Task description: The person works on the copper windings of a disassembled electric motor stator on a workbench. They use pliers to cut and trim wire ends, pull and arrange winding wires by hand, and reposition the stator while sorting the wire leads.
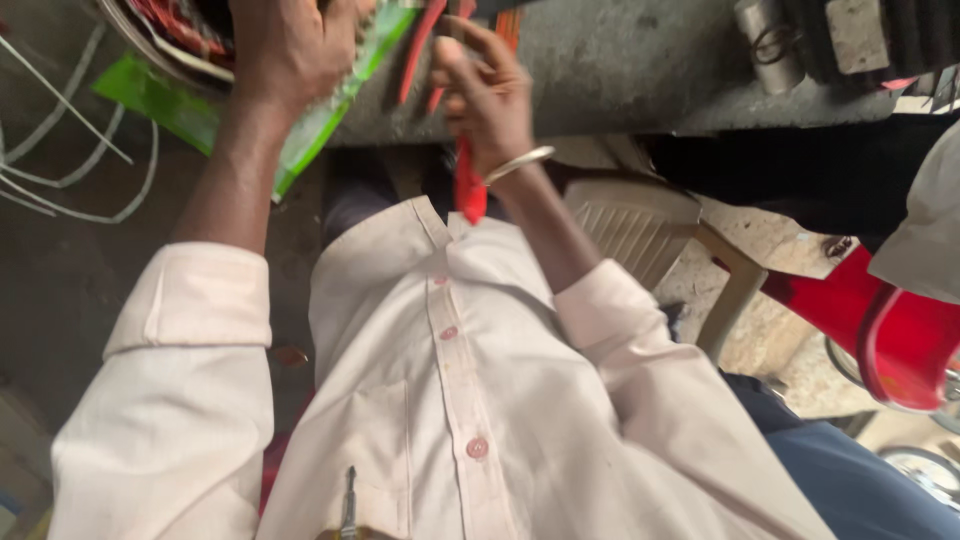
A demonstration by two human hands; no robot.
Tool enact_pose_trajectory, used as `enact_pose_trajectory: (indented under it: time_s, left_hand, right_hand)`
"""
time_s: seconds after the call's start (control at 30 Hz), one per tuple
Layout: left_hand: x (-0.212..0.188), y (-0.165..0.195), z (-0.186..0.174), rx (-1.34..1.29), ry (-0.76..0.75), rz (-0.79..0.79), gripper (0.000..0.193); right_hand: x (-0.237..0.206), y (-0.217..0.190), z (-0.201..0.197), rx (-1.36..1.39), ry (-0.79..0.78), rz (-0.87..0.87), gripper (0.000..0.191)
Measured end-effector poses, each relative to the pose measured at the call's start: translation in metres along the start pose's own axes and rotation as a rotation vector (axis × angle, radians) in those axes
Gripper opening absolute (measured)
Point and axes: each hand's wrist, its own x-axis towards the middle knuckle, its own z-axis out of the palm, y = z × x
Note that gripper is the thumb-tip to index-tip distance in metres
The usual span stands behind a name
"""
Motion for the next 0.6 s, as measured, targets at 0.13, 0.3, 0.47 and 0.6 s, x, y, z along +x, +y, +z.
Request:
enact_pose_trajectory:
  time_s: [0.13, 0.3, 0.47, 0.6]
  left_hand:
    - [0.002, 0.006, -0.01, -0.066, 0.091, 0.317, 0.005]
    - [-0.001, -0.001, -0.009, -0.23, 0.025, 0.072, 0.008]
    - [0.005, -0.007, -0.016, -0.131, 0.074, 0.184, 0.01]
    - [0.01, -0.002, -0.019, -0.152, 0.035, 0.138, 0.008]
  right_hand:
    - [0.019, 0.018, 0.05, 0.013, -0.041, -0.29, 0.028]
    - [-0.01, -0.006, 0.024, -0.038, 0.085, -0.318, 0.027]
    - [0.004, -0.006, 0.039, -0.306, -0.011, -0.525, 0.026]
    - [0.004, -0.015, 0.042, -0.484, 0.049, -0.459, 0.027]
